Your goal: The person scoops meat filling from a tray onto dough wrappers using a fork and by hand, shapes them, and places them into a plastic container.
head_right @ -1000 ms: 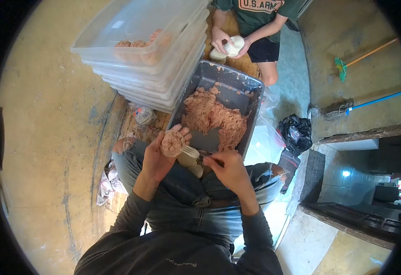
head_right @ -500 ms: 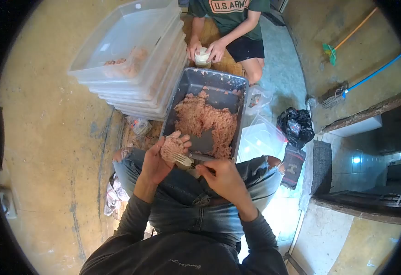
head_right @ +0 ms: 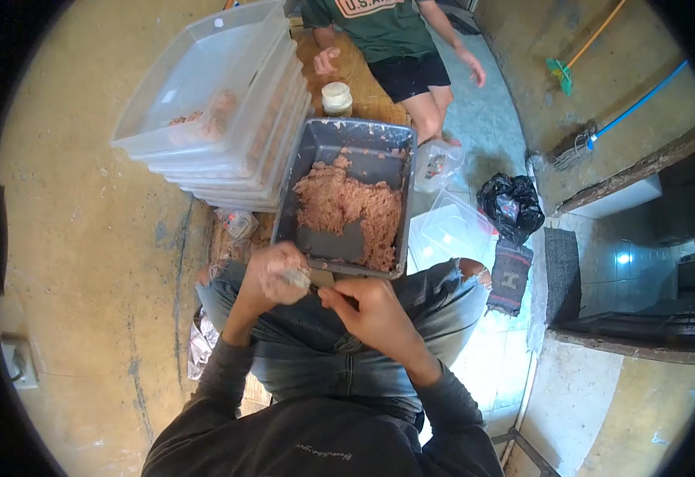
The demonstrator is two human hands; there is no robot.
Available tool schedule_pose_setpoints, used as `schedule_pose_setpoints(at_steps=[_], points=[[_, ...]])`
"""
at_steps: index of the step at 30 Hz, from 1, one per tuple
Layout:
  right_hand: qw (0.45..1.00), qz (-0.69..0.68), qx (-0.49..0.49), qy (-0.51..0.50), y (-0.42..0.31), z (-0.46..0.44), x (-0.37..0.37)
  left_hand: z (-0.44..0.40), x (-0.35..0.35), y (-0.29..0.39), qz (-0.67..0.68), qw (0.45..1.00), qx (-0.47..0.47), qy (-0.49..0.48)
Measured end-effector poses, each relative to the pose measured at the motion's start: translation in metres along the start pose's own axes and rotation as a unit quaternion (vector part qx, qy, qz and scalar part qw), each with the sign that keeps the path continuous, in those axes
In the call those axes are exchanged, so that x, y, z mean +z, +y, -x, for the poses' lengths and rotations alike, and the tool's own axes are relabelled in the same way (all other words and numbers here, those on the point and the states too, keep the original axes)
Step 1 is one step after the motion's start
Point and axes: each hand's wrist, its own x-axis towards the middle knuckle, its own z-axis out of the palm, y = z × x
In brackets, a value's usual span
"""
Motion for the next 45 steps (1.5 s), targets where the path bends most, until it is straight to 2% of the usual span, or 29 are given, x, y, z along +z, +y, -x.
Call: schedule_pose_setpoints(at_steps=[1, 3, 4, 5, 7, 8, 9, 11, 12, 14, 16, 19, 22, 24, 25, 26, 28, 30, 31, 32, 34, 35, 36, 38, 40, 42, 43, 44, 45], points=[[1.000, 0.004, 0.001, 0.002, 0.015, -0.004, 0.003, -0.003, 0.006, -0.002, 0.044, 0.999, 0.023, 0.020], [0.997, 0.073, -0.029, 0.003, 0.034, -0.003, -0.003, -0.004, 0.006, -0.031, -0.019, 0.999, 0.019, 0.032], [0.997, 0.070, -0.025, 0.001, 0.036, 0.001, -0.011, -0.006, 0.001, -0.031, -0.040, 0.999, 0.020, 0.021], [1.000, -0.002, -0.025, 0.017, 0.036, 0.007, -0.017, -0.004, -0.002, -0.029, -0.039, 0.999, 0.011, 0.021], [0.995, -0.100, -0.004, 0.012, 0.041, 0.012, -0.017, -0.010, 0.000, 0.020, 0.236, 0.969, -0.055, -0.040], [0.995, -0.099, -0.006, 0.008, 0.047, 0.008, -0.013, -0.016, 0.007, 0.027, 0.236, 0.970, -0.054, -0.036], [0.992, -0.120, -0.036, -0.016, 0.053, 0.003, -0.006, -0.024, 0.015, 0.033, 0.205, 0.976, 0.026, -0.074], [0.981, -0.172, -0.081, -0.031, 0.074, -0.001, 0.012, -0.027, 0.021, 0.033, 0.173, 0.973, 0.104, -0.114], [0.981, -0.172, -0.083, -0.030, 0.074, -0.001, 0.009, -0.026, 0.022, 0.030, 0.200, 0.971, 0.063, -0.119], [0.996, -0.026, -0.089, -0.013, 0.074, -0.003, 0.000, -0.022, 0.016, 0.029, 0.220, 0.968, 0.021, -0.123], [0.996, -0.062, -0.061, 0.028, 0.073, 0.006, 0.003, -0.016, 0.004, 0.030, 0.208, 0.973, -0.037, -0.088], [0.986, -0.075, -0.145, 0.016, 0.074, 0.005, 0.021, -0.015, 0.019, 0.042, 0.160, 0.987, 0.003, -0.034], [0.985, -0.035, -0.160, 0.061, 0.064, 0.000, 0.023, -0.010, 0.029, 0.060, 0.189, 0.981, 0.040, 0.028], [0.986, -0.004, -0.158, 0.052, 0.047, 0.000, 0.013, -0.004, 0.019, 0.080, 0.186, 0.981, -0.044, 0.019], [0.988, 0.006, -0.145, 0.044, 0.040, 0.002, 0.009, -0.004, 0.008, 0.082, 0.186, 0.981, -0.042, 0.022], [0.991, 0.017, -0.131, 0.036, 0.035, 0.003, 0.005, -0.004, -0.009, 0.080, 0.319, 0.940, -0.089, -0.082], [0.988, 0.052, -0.144, 0.019, 0.033, 0.000, 0.007, -0.014, -0.024, 0.069, 0.439, 0.868, -0.135, -0.187], [0.988, 0.096, -0.118, 0.014, 0.033, -0.006, 0.016, -0.020, -0.021, 0.031, 0.456, 0.841, -0.199, -0.210], [0.982, 0.125, -0.126, 0.069, 0.039, -0.006, 0.018, -0.014, -0.009, 0.014, 0.434, 0.879, -0.142, -0.136], [0.981, 0.126, -0.131, 0.073, 0.038, -0.004, 0.017, -0.013, -0.007, 0.004, 0.430, 0.882, -0.138, -0.137], [0.995, 0.041, -0.054, 0.080, 0.035, 0.007, 0.016, -0.011, -0.007, 0.006, 0.446, 0.892, -0.049, -0.049], [0.993, 0.027, -0.093, 0.064, 0.041, 0.008, 0.023, -0.010, 0.000, 0.008, 0.395, 0.918, -0.035, -0.003], [0.994, 0.027, -0.091, 0.061, 0.043, 0.006, 0.029, -0.011, 0.008, 0.017, 0.398, 0.917, -0.036, -0.001], [0.992, -0.010, -0.112, 0.063, 0.044, 0.001, 0.038, -0.006, 0.024, 0.033, 0.246, 0.965, 0.042, 0.082], [0.993, 0.005, -0.107, 0.050, 0.039, 0.003, 0.030, -0.002, 0.020, 0.056, 0.214, 0.970, 0.042, 0.106], [0.990, 0.028, -0.130, 0.043, 0.029, 0.006, 0.022, 0.004, 0.000, 0.084, 0.250, 0.967, -0.043, 0.020], [0.990, 0.030, -0.131, 0.042, 0.024, 0.007, 0.019, 0.006, -0.016, 0.094, 0.396, 0.908, -0.115, -0.068], [0.992, 0.028, -0.119, 0.010, 0.020, 0.007, 0.017, 0.003, -0.029, 0.083, 0.397, 0.908, -0.114, -0.068], [0.994, 0.024, -0.108, -0.019, 0.017, 0.006, 0.019, -0.005, -0.040, 0.061, 0.409, 0.884, -0.153, -0.166]])
